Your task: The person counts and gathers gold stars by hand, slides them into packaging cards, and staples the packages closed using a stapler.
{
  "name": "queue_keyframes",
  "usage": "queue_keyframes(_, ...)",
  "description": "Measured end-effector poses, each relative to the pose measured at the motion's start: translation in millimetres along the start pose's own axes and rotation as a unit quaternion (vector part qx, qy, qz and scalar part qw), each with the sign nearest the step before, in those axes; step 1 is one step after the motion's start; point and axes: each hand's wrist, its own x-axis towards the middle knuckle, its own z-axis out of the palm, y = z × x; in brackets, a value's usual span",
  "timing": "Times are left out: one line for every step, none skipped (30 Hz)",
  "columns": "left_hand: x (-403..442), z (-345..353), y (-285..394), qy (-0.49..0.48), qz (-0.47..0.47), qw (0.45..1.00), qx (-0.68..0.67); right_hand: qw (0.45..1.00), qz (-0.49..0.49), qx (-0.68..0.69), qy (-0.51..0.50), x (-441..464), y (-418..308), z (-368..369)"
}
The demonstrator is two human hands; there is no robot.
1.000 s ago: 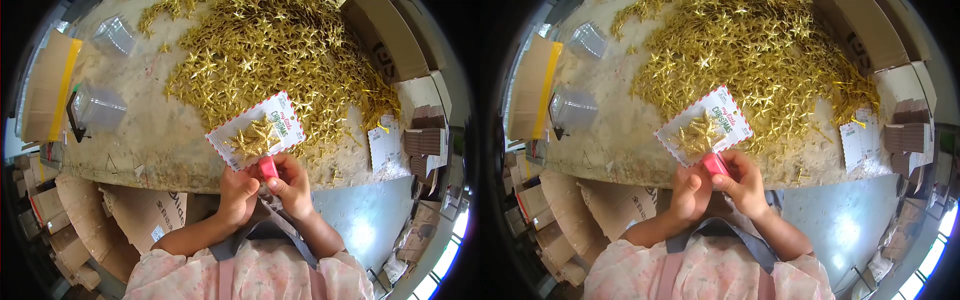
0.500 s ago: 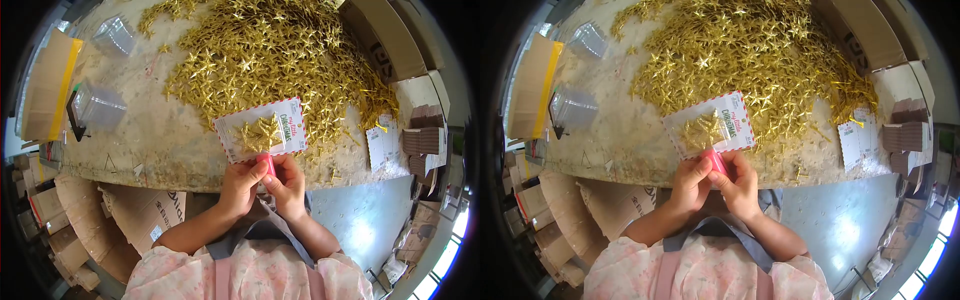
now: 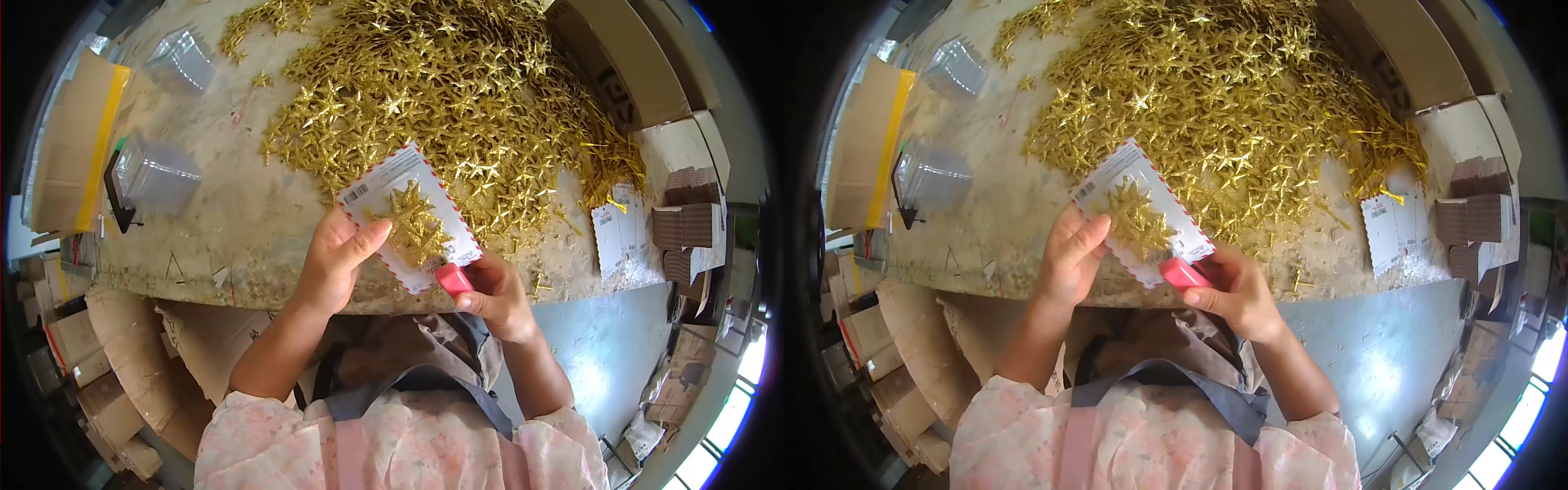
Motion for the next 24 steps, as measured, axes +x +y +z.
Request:
queue_keyframes(1,1,0,0.004,0.009,1.0,0.018,1.0,0.004,0.002,0.006,2,2,1)
queue_keyframes(0,4,-2,0.02,0.005,1.0,0.007,1.0,-0.001,0.016,0.007,4,5,2)
queue_keyframes(-4,8,-4,0.037,0.001,0.999,-0.004,1.0,-0.008,0.025,0.006,6,8,3)
queue_keyframes(-8,13,-7,0.053,-0.003,0.998,-0.016,0.999,-0.017,0.034,0.005,7,11,4)
queue_keyframes(-12,15,-18,0.051,0.0,0.997,-0.05,0.999,-0.025,0.043,0.005,8,14,4)
queue_keyframes(-16,20,-22,0.057,0.018,0.997,-0.044,0.999,-0.02,0.038,0.013,8,16,3)
queue_keyframes(-18,24,-26,0.063,0.035,0.997,-0.038,0.999,-0.014,0.034,0.022,7,19,2)
queue_keyframes(-18,27,-27,0.078,0.031,0.995,-0.056,0.999,-0.007,0.03,0.031,4,21,2)
queue_keyframes(-18,29,-28,0.094,0.029,0.992,-0.073,0.999,-0.016,0.019,0.03,2,23,3)
queue_keyframes(-17,30,-27,0.11,0.028,0.99,-0.09,0.999,-0.025,0.008,0.027,1,24,4)
queue_keyframes(-16,30,-25,0.108,0.021,0.989,-0.097,0.999,-0.035,-0.004,0.024,1,24,5)
queue_keyframes(-14,30,-22,0.106,0.015,0.989,-0.105,0.999,-0.034,-0.005,0.023,0,24,7)
queue_keyframes(-13,29,-21,0.105,0.009,0.988,-0.111,0.999,-0.032,-0.005,0.024,-1,23,9)
queue_keyframes(-14,29,-20,0.104,0.01,0.989,-0.105,0.999,-0.032,-0.004,0.024,-1,22,11)
queue_keyframes(-14,29,-20,0.102,0.011,0.99,-0.098,0.999,-0.027,-0.006,0.029,-1,21,13)
queue_keyframes(-15,29,-20,0.1,0.01,0.991,-0.091,0.999,-0.022,-0.007,0.035,-1,20,14)
queue_keyframes(-15,28,-21,0.092,0.015,0.993,-0.076,0.999,-0.017,-0.008,0.041,-1,19,15)
queue_keyframes(-15,27,-22,0.083,0.019,0.994,-0.061,0.999,-0.002,-0.003,0.048,-2,20,15)
queue_keyframes(-15,27,-23,0.075,0.023,0.996,-0.047,0.998,0.014,0.001,0.054,-3,20,14)
queue_keyframes(-15,28,-22,0.082,0.027,0.995,-0.055,0.998,0.029,0.005,0.059,-4,20,14)
queue_keyframes(-15,29,-20,0.088,0.032,0.994,-0.063,0.998,0.026,0.006,0.053,-4,20,14)
queue_keyframes(-15,30,-19,0.095,0.036,0.992,-0.071,0.999,0.022,0.006,0.046,-4,20,14)
queue_keyframes(-16,30,-18,0.092,0.036,0.993,-0.068,0.999,0.019,0.007,0.039,-4,20,14)
queue_keyframes(-16,30,-18,0.088,0.036,0.993,-0.066,0.999,0.015,0.006,0.037,-4,20,14)
